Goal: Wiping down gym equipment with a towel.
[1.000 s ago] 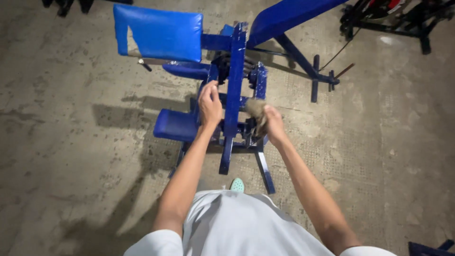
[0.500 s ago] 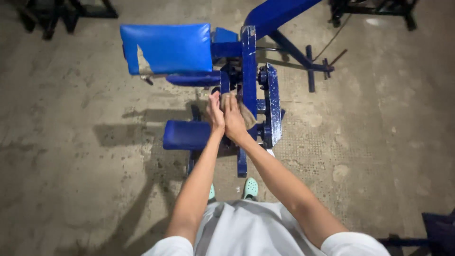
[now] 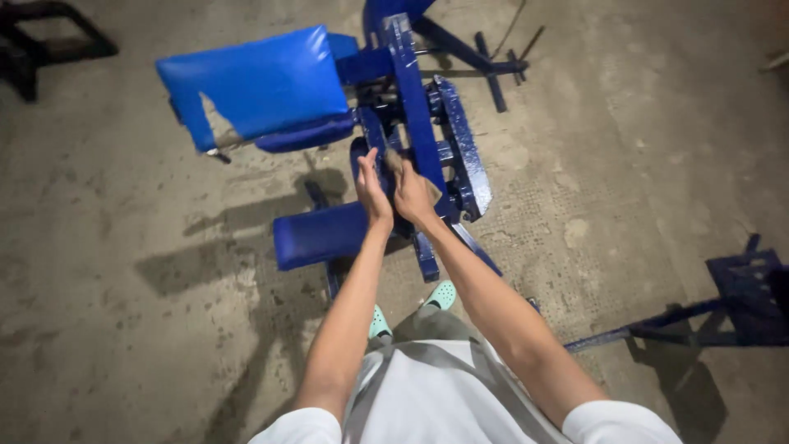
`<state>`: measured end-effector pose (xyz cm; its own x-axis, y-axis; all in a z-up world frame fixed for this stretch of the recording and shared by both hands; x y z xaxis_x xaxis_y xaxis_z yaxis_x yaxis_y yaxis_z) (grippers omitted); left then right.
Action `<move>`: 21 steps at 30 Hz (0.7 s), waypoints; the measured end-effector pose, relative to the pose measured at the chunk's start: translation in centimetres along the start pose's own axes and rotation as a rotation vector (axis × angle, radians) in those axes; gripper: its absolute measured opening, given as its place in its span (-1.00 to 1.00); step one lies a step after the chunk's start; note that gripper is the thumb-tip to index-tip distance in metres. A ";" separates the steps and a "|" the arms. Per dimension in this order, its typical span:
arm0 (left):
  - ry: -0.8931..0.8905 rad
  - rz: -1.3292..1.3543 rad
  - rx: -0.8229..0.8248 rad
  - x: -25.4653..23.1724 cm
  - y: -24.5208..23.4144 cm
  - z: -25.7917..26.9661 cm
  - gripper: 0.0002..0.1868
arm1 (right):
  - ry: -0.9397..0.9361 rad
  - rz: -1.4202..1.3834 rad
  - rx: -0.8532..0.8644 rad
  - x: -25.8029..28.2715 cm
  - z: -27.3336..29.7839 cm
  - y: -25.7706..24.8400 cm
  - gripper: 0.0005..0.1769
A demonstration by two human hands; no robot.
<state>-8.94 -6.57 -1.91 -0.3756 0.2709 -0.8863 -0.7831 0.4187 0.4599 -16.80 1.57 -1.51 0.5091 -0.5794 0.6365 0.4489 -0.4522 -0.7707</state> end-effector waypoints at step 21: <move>0.553 -0.734 -0.016 -5.2 5.1 1.4 -0.41 | -0.356 0.195 -0.274 2.0 1.6 -7.3 -0.34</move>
<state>-10.36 -4.64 5.11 0.0384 -0.5136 -0.8572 -0.9241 0.3082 -0.2261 -17.90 4.82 5.47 0.8052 -0.4248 0.4137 0.1352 -0.5478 -0.8256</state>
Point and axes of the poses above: each hand's wrist, its own z-axis away from the middle knuckle, its own y-axis out of the palm, x = y × z, the point moved 6 cm from there along -z, towards the middle knuckle, and after that the axes turned 1 degree about x, right-handed, at the moved point
